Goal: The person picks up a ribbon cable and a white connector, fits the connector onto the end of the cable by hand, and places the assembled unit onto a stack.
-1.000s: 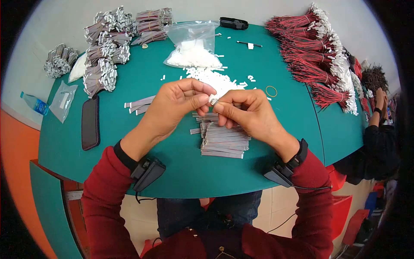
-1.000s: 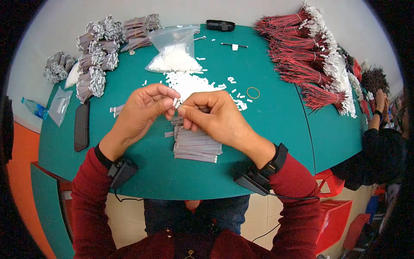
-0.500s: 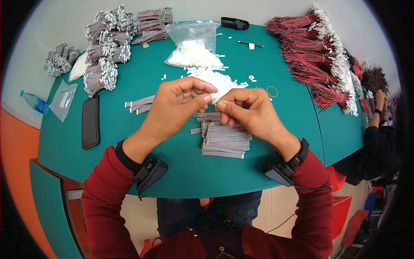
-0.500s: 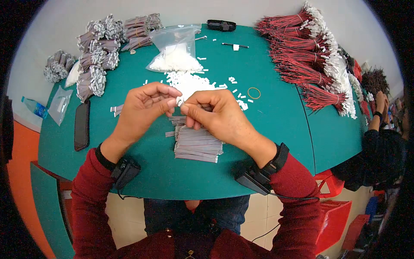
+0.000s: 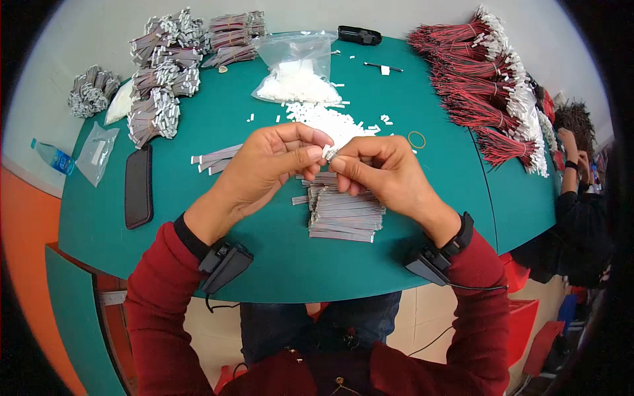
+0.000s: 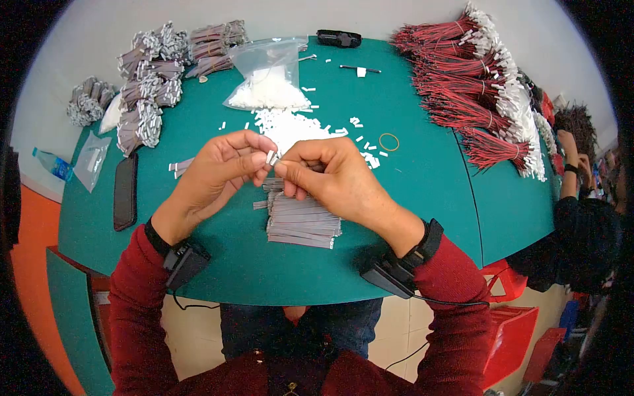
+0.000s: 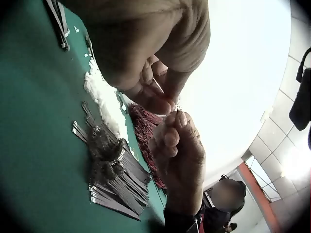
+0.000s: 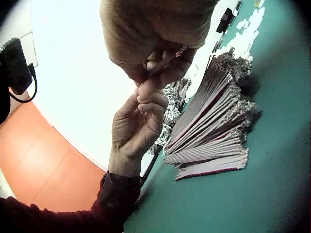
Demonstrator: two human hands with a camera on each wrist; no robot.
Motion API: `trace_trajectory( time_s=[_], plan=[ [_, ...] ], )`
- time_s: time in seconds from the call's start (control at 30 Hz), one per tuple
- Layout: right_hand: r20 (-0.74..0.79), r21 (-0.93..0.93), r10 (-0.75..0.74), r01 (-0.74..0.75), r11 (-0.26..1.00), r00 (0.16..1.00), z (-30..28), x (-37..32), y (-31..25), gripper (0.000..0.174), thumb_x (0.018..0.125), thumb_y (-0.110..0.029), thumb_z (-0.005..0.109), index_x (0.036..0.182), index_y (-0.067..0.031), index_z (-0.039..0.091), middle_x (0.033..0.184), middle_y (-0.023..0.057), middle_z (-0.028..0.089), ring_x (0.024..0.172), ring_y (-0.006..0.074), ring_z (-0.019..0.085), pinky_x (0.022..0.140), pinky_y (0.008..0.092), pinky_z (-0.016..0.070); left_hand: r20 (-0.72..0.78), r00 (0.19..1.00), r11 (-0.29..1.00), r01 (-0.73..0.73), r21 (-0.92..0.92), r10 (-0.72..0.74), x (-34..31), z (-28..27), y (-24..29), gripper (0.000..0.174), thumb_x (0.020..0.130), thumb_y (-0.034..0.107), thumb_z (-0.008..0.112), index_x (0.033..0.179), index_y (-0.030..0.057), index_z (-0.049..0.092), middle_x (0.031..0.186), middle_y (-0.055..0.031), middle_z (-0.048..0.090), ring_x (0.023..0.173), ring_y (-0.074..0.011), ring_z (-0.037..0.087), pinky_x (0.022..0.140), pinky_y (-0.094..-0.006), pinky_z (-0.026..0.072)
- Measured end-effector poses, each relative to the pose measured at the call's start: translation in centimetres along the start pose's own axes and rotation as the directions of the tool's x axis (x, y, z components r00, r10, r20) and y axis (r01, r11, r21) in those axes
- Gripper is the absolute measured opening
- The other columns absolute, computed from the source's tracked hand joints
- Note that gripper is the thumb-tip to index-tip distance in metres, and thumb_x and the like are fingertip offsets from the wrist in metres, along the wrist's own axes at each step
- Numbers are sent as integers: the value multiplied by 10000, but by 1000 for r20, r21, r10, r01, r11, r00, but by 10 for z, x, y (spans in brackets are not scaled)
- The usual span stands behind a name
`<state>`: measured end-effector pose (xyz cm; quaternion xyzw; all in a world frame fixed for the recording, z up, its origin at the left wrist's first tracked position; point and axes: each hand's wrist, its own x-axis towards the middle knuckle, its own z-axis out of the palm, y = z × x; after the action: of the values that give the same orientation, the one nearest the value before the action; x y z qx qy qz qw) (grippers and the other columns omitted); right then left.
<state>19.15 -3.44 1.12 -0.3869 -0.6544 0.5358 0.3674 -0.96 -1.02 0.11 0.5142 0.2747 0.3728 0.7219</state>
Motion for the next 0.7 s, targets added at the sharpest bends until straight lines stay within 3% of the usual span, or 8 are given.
trace_trajectory(
  time_s=[0.7],
  plan=[
    [7, 26, -12, 12, 1000, 1000, 0, 0, 1, 153, 881, -130, 579, 812, -9, 642, 647, -3, 606, 575, 30, 522, 518, 185, 421, 46, 998, 999, 34, -31, -32, -1, 1, -1, 206, 855, 127, 621, 1020, 9, 585, 854, -15, 582, 730, -80, 517, 678, -202, 435]
  ],
)
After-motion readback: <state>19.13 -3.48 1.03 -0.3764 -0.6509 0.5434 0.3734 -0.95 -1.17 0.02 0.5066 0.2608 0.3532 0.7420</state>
